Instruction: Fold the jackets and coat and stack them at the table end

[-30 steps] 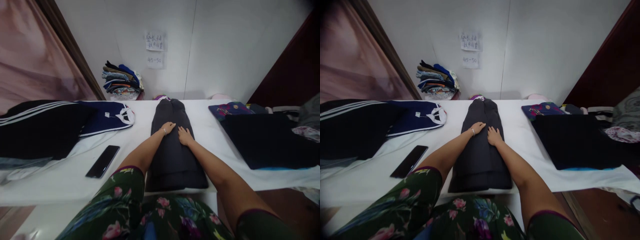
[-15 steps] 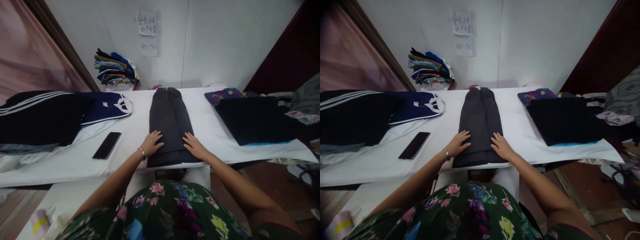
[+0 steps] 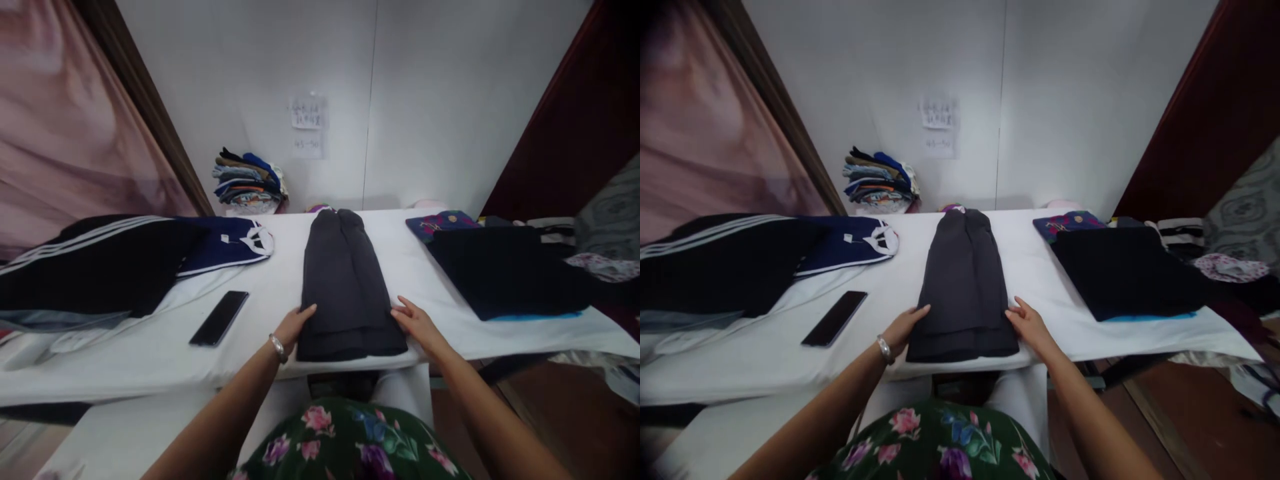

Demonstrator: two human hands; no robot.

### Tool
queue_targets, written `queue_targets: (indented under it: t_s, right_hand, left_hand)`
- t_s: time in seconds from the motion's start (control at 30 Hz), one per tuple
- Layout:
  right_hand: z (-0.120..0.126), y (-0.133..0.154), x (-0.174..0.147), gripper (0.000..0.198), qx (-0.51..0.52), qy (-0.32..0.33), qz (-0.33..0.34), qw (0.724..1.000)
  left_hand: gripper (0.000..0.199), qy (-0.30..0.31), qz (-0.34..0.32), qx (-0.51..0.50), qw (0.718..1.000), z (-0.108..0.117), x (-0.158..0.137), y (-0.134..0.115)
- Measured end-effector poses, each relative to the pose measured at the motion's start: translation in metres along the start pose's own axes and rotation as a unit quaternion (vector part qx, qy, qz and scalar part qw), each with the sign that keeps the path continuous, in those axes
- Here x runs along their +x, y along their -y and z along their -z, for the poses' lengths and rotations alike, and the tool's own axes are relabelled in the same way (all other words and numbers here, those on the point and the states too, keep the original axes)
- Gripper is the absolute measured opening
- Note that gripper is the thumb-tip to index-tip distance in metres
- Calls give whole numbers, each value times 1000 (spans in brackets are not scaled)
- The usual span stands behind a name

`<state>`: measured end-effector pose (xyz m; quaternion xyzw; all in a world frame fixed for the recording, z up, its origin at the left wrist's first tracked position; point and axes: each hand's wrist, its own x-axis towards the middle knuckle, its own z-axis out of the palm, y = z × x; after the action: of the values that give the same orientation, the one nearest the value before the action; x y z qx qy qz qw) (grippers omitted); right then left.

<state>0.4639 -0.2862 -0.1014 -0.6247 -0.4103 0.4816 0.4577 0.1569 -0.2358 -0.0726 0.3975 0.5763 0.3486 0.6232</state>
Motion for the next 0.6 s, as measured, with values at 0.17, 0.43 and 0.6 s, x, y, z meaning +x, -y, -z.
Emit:
queue_targets:
  t_s: [0.17,0.43,0.6]
  right_hand:
    - [-6,11,2,64,20,20,-80,996]
    - [-42,23,-7,24,182,104,-86,974]
    - [-106,9,-46,30,254,173,-67,949]
  left_hand:
    - [47,96,42,-116,988,-5,-4,1]
    - [61,61,-5,-96,993,2,-11,-7]
    - [66,97,27,10,995,76,-28,-47]
